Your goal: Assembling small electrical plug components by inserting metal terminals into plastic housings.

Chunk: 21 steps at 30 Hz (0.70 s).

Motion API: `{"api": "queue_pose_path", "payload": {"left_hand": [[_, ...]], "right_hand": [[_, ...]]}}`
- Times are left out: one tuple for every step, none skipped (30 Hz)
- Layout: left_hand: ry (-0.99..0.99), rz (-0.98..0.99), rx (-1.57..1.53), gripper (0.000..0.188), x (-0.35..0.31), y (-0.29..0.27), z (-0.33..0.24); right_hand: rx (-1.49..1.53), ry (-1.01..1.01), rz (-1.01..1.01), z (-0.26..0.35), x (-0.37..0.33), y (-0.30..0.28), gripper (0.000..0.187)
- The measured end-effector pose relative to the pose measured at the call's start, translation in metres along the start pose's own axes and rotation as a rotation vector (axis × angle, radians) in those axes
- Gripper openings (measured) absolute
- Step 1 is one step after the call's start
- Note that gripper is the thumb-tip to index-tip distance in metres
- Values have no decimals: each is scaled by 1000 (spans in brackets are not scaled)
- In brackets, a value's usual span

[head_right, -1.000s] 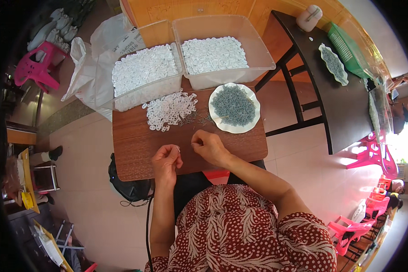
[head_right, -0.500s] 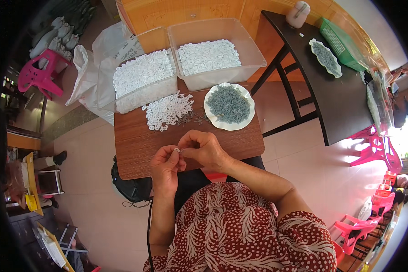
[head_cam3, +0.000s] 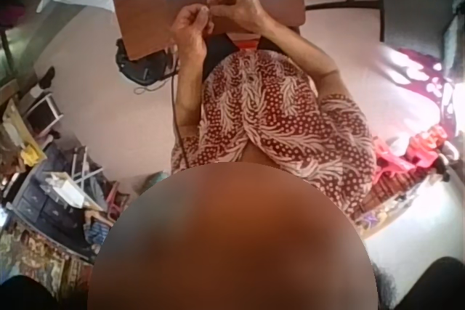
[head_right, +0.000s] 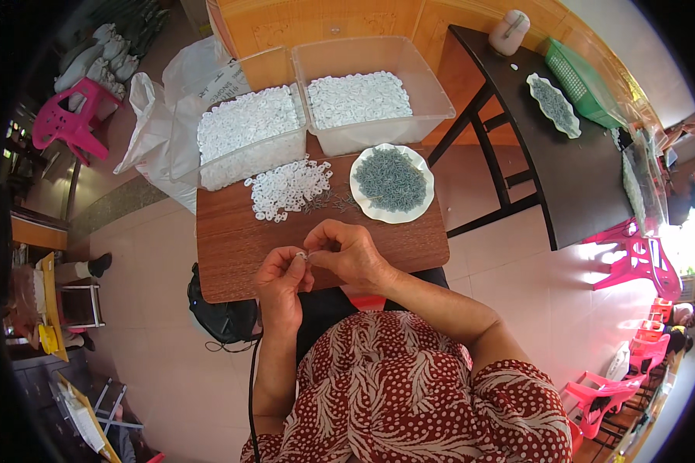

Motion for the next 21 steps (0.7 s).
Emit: {"api": "queue_pose_path", "payload": {"left_hand": [[1,0,-1,9,0,0,0],[13,-11,27,8,0,0,1],[25,-21,55,7,0,0,1],[26,-21,54,7,-1,0,1],[41,-36,104,7,-2,1,0],[57,-52,155,6,-3,3,-1],[57,-55,154,6,-4,3,1],[94,-80,227,6,-5,4,3],[130,-105,300,6,-5,4,4],[130,-105,299,6,-5,4,5],[147,-105,288,6,-4,4,5],[166,-105,277,7,-5,4,5],[167,-105,276,7,-5,4,4],[115,-99,215,8,-5,4,1],[64,-92,154,8,-5,4,-1],[66,-94,153,8,-5,4,0],[73,-102,136,9,-4,3,0],[80,-109,118,9,-3,2,0],[82,-111,118,9,-4,2,-1],[73,-119,118,9,-4,3,-1],[64,-127,117,9,-4,4,-1]], "right_hand": [[-1,0,1,1,0,1,15],[-20,1,-2,2,0,1,15],[-39,3,-5,2,0,2,15],[-40,3,-4,1,-1,2,15],[-43,-16,-1,-1,-1,1,14],[-46,-34,1,-2,-1,1,14],[-46,-33,4,-1,-2,3,14],[-116,-64,6,2,-3,5,14],[-186,-95,8,4,-3,6,14],[-187,-94,8,2,-3,6,14],[-186,-110,3,0,-3,6,13],[-185,-125,-1,-2,-3,6,13],[-186,-126,0,-2,-2,6,13],[-168,-128,-6,-2,-3,7,13],[-149,-130,-12,-2,-2,8,13],[-149,-132,-10,-2,-3,9,13],[-126,-139,-9,-3,-2,10,14],[-103,-146,-8,-4,-2,10,14],[-103,-147,-7,-5,-2,11,14],[-54,-138,-9,-6,-1,11,14],[-5,-128,-12,-8,-1,11,14]]}}
Point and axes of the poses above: each hand's wrist, its own x-axis towards the middle knuckle, its own y-axis out of the palm, z = x × y, the point moved 1 cm from there along x, towards the middle knuckle, and after that the axes turned 14 degrees about x, right-handed, at the moved point
